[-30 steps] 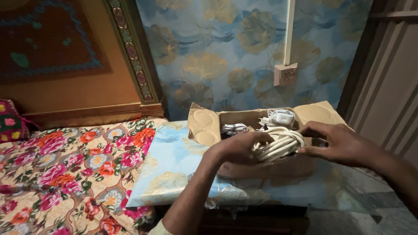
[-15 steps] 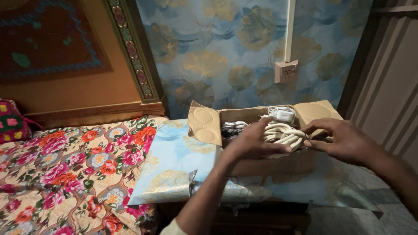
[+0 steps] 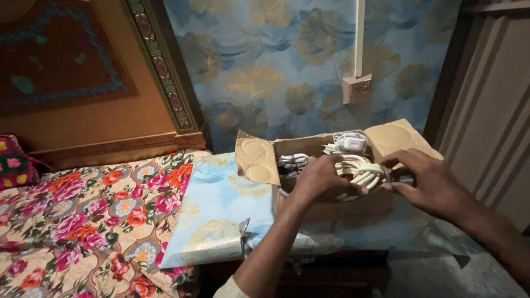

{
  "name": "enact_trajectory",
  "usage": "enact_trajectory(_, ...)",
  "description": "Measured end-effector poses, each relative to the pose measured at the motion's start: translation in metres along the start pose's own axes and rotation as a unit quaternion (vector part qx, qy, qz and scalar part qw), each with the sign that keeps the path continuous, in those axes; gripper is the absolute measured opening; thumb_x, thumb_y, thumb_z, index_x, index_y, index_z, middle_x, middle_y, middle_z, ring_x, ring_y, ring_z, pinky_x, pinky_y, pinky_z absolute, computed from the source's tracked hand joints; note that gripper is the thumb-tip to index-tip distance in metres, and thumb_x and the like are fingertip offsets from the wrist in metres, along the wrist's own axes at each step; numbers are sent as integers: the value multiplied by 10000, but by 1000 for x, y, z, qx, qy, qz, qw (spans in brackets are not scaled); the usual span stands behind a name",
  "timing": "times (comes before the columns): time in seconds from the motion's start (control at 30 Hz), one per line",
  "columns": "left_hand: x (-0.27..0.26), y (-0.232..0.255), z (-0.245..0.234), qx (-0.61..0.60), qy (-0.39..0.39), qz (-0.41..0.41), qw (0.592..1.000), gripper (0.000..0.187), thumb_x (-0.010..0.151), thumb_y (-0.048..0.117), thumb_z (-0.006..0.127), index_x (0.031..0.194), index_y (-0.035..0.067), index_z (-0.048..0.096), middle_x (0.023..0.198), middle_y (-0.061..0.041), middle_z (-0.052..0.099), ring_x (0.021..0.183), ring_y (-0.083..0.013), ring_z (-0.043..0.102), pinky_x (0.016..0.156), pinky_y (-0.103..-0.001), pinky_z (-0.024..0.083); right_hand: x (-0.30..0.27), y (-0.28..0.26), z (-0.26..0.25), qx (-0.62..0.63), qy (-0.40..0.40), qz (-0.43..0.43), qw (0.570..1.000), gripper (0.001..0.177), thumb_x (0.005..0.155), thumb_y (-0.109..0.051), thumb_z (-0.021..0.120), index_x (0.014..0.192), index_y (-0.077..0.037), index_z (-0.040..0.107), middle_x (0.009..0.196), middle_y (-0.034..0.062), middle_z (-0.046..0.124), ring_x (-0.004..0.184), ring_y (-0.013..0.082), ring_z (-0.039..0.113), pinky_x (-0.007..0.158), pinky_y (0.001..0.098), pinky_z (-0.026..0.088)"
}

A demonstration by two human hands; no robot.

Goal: The person organizes various electronic accessories by hand. They coil a white power cord and place it into a cardboard box, then handle several white chargers and a black adapter, arranging them inside the box.

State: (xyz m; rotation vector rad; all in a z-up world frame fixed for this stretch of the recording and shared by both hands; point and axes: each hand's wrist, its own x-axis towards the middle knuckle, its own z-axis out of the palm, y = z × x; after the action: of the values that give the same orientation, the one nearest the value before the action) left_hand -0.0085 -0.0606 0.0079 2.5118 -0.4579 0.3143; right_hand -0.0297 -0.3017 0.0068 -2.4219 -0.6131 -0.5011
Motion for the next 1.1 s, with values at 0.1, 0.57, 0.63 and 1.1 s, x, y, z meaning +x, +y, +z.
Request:
enact_trajectory(0.1, -1, 0, 0, -29, -6, -17, 999, 773, 510, 579, 889, 1107, 99, 790, 1057, -207, 781, 1034, -401, 727, 935, -500, 541, -5, 3, 0, -27, 13, 26, 999, 419, 773, -256, 887, 1092, -70, 689, 1093, 83, 728, 1006, 186, 761, 877, 359, 615)
enact_trajectory(0.57, 9, 15, -14, 12, -35, -33, 999, 728, 479, 467, 923, 1118, 156, 769, 1087, -160, 771, 1043, -354, 729, 911, -475, 557, -18, 1, 6, 2, 56, 31, 998, 312, 837, -330, 755, 1062, -114, 756, 1098, 59, 731, 935, 202, 740, 835, 386, 605)
enact_trajectory(0.63, 7, 17, -14, 11, -31, -31, 999, 739, 461, 452, 928, 1118, 158, 758, 1080, -150, 771, 1041, -348, 729, 904, -473, 559, -15, -3, 3, 21, 41, 80, 996, 280, 844, -333, 762, 1018, -114, 782, 1063, 41, 754, 920, 188, 742, 813, 386, 607)
enact_trajectory(1.1, 27, -8, 3, 53, -58, -92, 993, 974, 444, 528, 972, 1292, 151, 679, 1416, -138, 548, 1332, -434, 504, 1071, -584, 448, 4, -23, 6, -29, 49, 148, 987, 288, 737, -288, 876, 952, -117, 793, 762, 38, 783, 767, 161, 766, 762, 353, 593)
